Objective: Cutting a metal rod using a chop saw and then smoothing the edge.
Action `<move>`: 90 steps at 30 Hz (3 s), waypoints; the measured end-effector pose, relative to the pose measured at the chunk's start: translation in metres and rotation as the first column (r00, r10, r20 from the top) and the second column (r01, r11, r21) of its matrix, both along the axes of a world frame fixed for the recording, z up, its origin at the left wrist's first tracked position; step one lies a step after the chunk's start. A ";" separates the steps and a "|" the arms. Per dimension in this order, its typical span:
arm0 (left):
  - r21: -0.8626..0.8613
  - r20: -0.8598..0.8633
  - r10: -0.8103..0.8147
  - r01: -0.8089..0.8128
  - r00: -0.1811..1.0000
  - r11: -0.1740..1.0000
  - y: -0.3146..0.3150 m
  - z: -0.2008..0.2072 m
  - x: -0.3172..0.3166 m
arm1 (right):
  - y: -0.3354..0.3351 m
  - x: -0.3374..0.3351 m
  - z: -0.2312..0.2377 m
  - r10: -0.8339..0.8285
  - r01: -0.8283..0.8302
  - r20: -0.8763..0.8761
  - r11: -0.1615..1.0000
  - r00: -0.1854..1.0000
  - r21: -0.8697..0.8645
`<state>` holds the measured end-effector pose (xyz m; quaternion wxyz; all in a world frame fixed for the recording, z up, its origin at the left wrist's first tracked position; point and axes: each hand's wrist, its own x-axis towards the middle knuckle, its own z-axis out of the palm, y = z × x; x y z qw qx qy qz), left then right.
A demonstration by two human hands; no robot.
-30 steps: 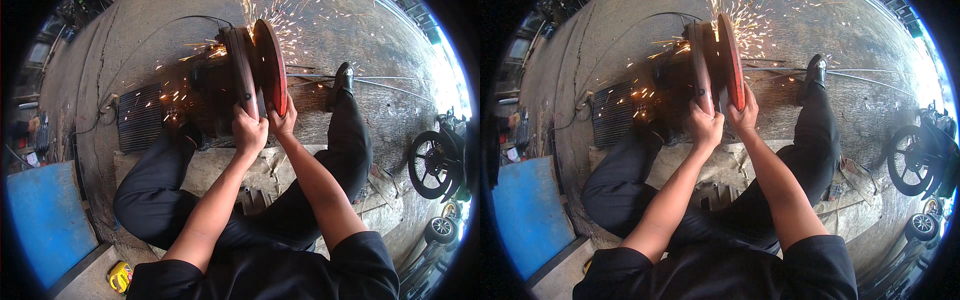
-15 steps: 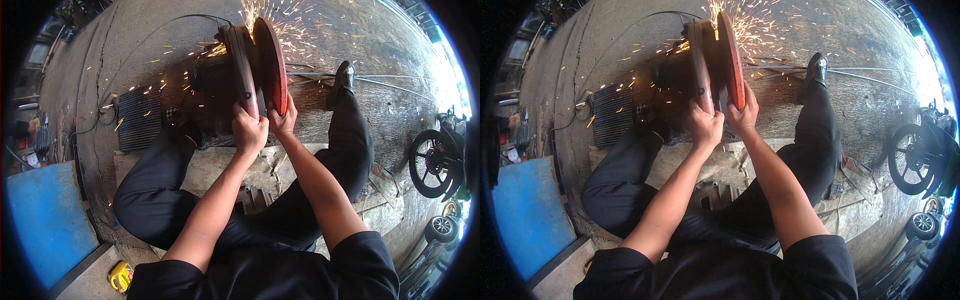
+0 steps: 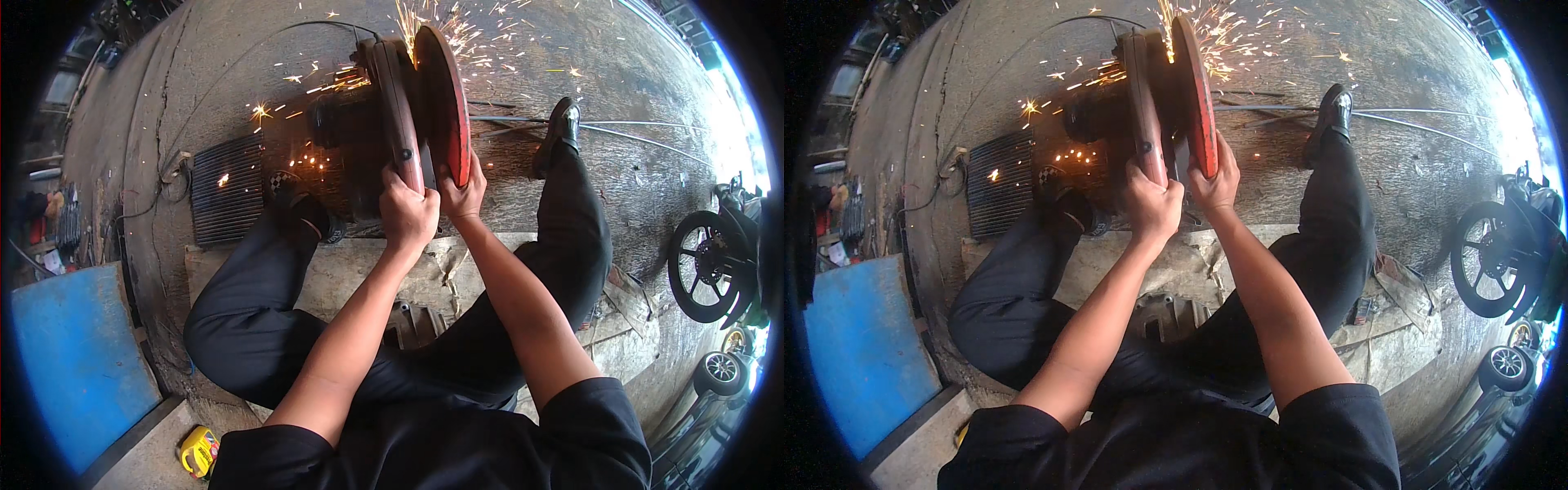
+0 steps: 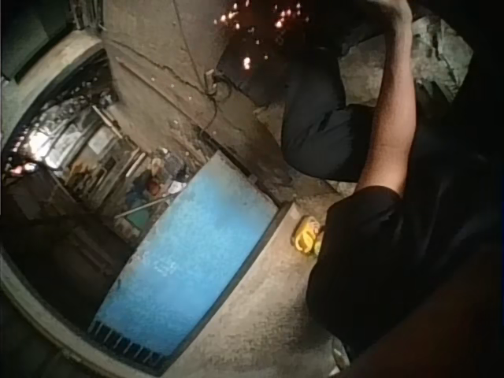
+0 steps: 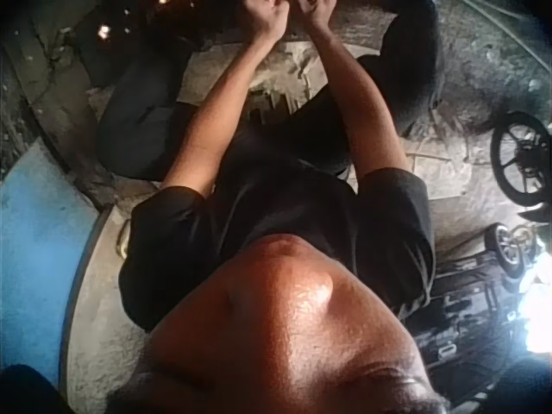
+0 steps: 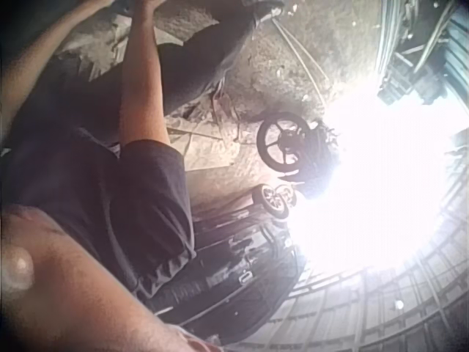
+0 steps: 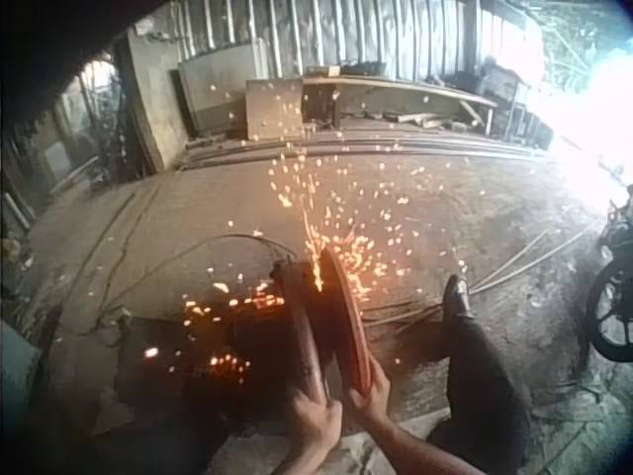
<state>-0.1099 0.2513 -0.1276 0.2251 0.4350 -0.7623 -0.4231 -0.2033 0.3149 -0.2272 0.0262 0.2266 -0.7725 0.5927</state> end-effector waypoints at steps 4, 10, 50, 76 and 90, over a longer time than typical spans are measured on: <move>-0.029 -0.006 -0.012 0.012 1.000 1.000 -0.001 -0.004 0.000 | 0.001 0.000 -0.002 -0.004 0.004 0.005 1.000 1.000 0.022; -0.032 -0.009 0.003 -0.003 1.000 0.999 -0.001 -0.007 0.000 | 0.002 -0.001 -0.005 0.013 -0.015 0.027 0.998 1.000 0.062; -0.048 -0.009 -0.024 0.023 1.000 0.999 -0.001 -0.005 0.002 | 0.003 0.000 -0.014 0.034 -0.035 0.010 0.999 0.999 0.042; -0.025 0.021 -0.010 0.010 1.000 1.000 0.001 -0.004 0.002 | 0.005 0.000 -0.019 0.023 -0.018 -0.054 0.997 0.998 0.081; -0.035 -0.009 -0.008 0.007 1.000 0.999 0.000 -0.012 0.003 | 0.004 0.001 -0.019 0.032 -0.031 -0.026 0.999 0.999 0.025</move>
